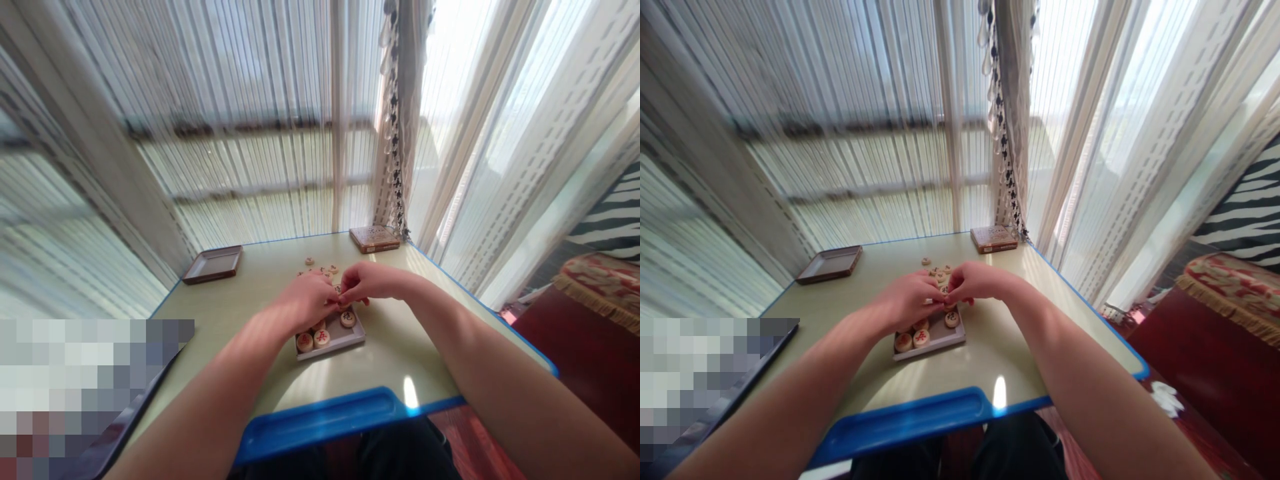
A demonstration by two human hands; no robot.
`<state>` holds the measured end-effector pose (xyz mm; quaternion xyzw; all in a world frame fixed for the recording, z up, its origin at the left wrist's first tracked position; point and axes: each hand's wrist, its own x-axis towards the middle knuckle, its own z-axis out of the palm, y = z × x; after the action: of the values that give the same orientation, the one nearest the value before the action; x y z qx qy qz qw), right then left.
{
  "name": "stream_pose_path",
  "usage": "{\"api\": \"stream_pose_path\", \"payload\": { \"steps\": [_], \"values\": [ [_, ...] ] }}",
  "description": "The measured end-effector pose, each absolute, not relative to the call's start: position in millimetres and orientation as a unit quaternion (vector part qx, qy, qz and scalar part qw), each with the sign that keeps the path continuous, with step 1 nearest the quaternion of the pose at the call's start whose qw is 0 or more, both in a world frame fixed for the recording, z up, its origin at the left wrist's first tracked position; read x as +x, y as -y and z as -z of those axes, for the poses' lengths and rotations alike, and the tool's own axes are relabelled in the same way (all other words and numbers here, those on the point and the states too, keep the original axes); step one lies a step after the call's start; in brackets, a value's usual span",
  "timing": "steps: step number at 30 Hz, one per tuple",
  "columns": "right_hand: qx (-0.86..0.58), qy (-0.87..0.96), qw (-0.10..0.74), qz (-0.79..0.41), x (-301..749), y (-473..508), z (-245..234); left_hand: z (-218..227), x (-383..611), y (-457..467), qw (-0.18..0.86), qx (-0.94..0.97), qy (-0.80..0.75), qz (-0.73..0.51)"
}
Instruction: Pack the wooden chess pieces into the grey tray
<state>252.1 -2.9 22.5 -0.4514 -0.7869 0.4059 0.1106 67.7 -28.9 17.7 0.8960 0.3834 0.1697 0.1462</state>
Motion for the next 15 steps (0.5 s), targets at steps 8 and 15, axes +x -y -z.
{"api": "stream_pose_path", "payload": {
  "steps": [8, 15],
  "values": [
    [-0.439, 0.798, 0.089, -0.403, 256.2, 4.5, -26.9, -15.1, 64.7, 25.4, 0.157, 0.891, -0.386, -0.181],
    [-0.441, 0.809, 0.076, -0.38, 255.2, 3.7, -24.6, -16.0, 64.1, 25.3, 0.155, 0.891, -0.389, -0.175]
  ]
}}
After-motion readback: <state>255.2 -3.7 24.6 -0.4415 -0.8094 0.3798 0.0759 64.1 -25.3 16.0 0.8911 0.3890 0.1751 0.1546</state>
